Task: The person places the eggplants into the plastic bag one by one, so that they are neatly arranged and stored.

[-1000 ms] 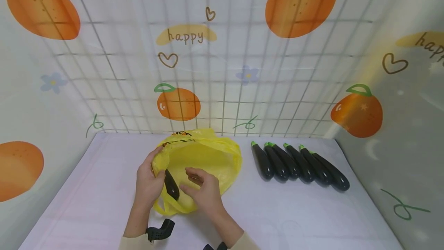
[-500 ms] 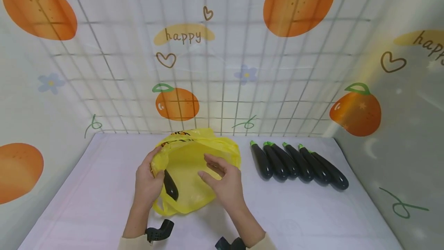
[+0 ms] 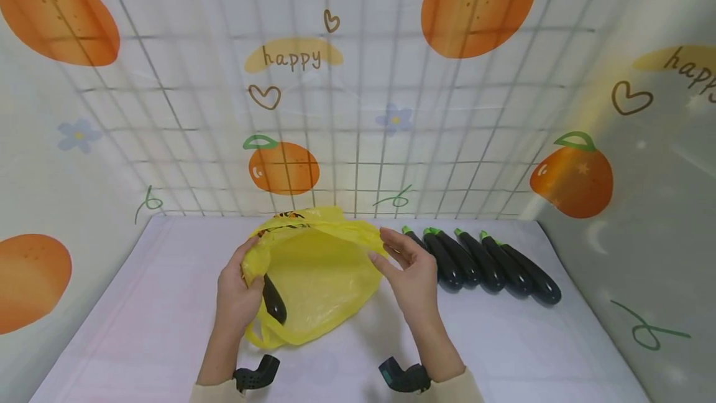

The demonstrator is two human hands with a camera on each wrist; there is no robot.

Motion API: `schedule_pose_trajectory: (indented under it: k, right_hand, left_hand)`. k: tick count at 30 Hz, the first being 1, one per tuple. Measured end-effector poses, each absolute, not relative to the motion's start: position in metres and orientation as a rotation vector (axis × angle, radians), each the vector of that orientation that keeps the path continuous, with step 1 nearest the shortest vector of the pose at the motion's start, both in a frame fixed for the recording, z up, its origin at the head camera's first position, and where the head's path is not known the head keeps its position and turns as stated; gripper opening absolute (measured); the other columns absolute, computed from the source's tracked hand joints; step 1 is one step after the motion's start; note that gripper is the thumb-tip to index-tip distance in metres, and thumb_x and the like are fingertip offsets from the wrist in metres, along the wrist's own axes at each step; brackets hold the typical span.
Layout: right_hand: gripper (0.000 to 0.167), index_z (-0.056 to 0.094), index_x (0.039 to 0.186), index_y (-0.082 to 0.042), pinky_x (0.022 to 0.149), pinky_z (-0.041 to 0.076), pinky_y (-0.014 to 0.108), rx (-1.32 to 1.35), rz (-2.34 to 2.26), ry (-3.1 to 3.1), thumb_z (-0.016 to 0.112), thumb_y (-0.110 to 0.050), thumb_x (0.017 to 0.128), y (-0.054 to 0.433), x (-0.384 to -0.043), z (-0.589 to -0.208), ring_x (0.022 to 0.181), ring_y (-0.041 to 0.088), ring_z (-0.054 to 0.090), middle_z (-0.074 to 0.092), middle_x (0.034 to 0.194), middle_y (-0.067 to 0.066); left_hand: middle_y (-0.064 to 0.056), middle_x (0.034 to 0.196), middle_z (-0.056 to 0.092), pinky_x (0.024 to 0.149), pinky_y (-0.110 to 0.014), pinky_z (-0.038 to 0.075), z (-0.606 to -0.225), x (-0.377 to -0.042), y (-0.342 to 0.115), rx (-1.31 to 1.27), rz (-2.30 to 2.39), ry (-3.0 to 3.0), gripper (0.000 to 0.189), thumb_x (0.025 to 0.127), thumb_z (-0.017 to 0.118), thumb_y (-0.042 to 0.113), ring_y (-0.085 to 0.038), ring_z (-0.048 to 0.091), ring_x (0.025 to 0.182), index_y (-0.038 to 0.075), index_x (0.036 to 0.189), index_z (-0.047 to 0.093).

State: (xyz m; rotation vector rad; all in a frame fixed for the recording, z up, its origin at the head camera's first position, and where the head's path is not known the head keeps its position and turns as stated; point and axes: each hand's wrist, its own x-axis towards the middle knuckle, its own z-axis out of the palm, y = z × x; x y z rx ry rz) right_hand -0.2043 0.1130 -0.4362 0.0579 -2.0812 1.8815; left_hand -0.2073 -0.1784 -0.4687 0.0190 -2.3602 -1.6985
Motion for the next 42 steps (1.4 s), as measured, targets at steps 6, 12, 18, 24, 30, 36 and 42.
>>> schedule_pose_trajectory:
  k: [6, 12, 18, 24, 30, 36, 42]
  right_hand:
    - [0.047, 0.069, 0.134, -0.004, 0.102, 0.052, 0.024, -0.087, 1.870, -2.062, 0.083, -0.005, 0.090, 0.142, -0.212, -0.444, 0.128, 0.026, 0.064, 0.068, 0.136, 0.012]
    - [0.048, 0.068, 0.135, -0.001, 0.094, 0.052, 0.014, -0.205, 1.850, -2.033, 0.081, 0.000, 0.089, 0.162, -0.218, -0.454, 0.130, 0.029, 0.062, 0.067, 0.137, 0.014]
    - [0.049, 0.066, 0.138, -0.001, 0.096, 0.051, 0.013, -0.293, 1.791, -2.093, 0.081, -0.003, 0.091, 0.175, -0.223, -0.463, 0.132, 0.029, 0.061, 0.065, 0.140, 0.015]
    - [0.049, 0.066, 0.138, -0.001, 0.091, 0.050, 0.009, -0.402, 1.757, -2.188, 0.081, -0.010, 0.092, 0.189, -0.225, -0.473, 0.132, 0.031, 0.060, 0.065, 0.141, 0.017]
    - [0.051, 0.063, 0.139, 0.002, 0.108, 0.051, 0.036, -0.463, 1.719, -2.286, 0.080, -0.010, 0.092, 0.197, -0.228, -0.484, 0.135, 0.034, 0.058, 0.062, 0.143, 0.020]
    - [0.054, 0.062, 0.140, 0.004, 0.110, 0.049, 0.046, -0.457, 1.614, -2.407, 0.081, -0.008, 0.091, 0.200, -0.232, -0.495, 0.134, 0.038, 0.058, 0.061, 0.143, 0.024]
    - [0.057, 0.062, 0.140, 0.007, 0.106, 0.052, 0.049, -0.388, 1.491, -2.485, 0.083, -0.007, 0.088, 0.198, -0.237, -0.507, 0.128, 0.041, 0.062, 0.063, 0.139, 0.027]
  left_hand:
    - [-0.008, 0.165, 0.040, 0.120, -0.047, 0.036, -0.468, -0.205, -0.179, 0.032, -1.690, -2.371, 0.075, 0.090, 0.049, -0.018, -0.029, 0.038, 0.151, 0.012, 0.159, 0.044]
    - [-0.009, 0.165, 0.039, 0.122, -0.048, 0.034, -0.469, -0.202, -0.178, 0.040, -1.682, -2.390, 0.074, 0.091, 0.050, -0.017, -0.031, 0.036, 0.152, 0.011, 0.159, 0.044]
    - [-0.009, 0.164, 0.042, 0.120, -0.048, 0.037, -0.473, -0.205, -0.178, 0.021, -1.664, -2.373, 0.074, 0.090, 0.050, -0.017, -0.030, 0.040, 0.150, 0.010, 0.159, 0.044]
    - [-0.008, 0.164, 0.042, 0.120, -0.046, 0.037, -0.473, -0.207, -0.178, 0.013, -1.648, -2.376, 0.075, 0.088, 0.049, -0.017, -0.028, 0.038, 0.151, 0.009, 0.159, 0.044]
    - [-0.008, 0.164, 0.043, 0.119, -0.047, 0.037, -0.471, -0.209, -0.176, -0.007, -1.650, -2.370, 0.075, 0.089, 0.049, -0.018, -0.029, 0.039, 0.151, 0.009, 0.159, 0.044]
    - [-0.007, 0.164, 0.042, 0.120, -0.047, 0.037, -0.469, -0.207, -0.176, 0.004, -1.652, -2.382, 0.075, 0.090, 0.049, -0.017, -0.028, 0.038, 0.151, 0.011, 0.159, 0.044]
    - [-0.008, 0.165, 0.041, 0.121, -0.048, 0.036, -0.469, -0.206, -0.177, 0.006, -1.667, -2.384, 0.075, 0.089, 0.049, -0.017, -0.030, 0.037, 0.151, 0.011, 0.159, 0.044]
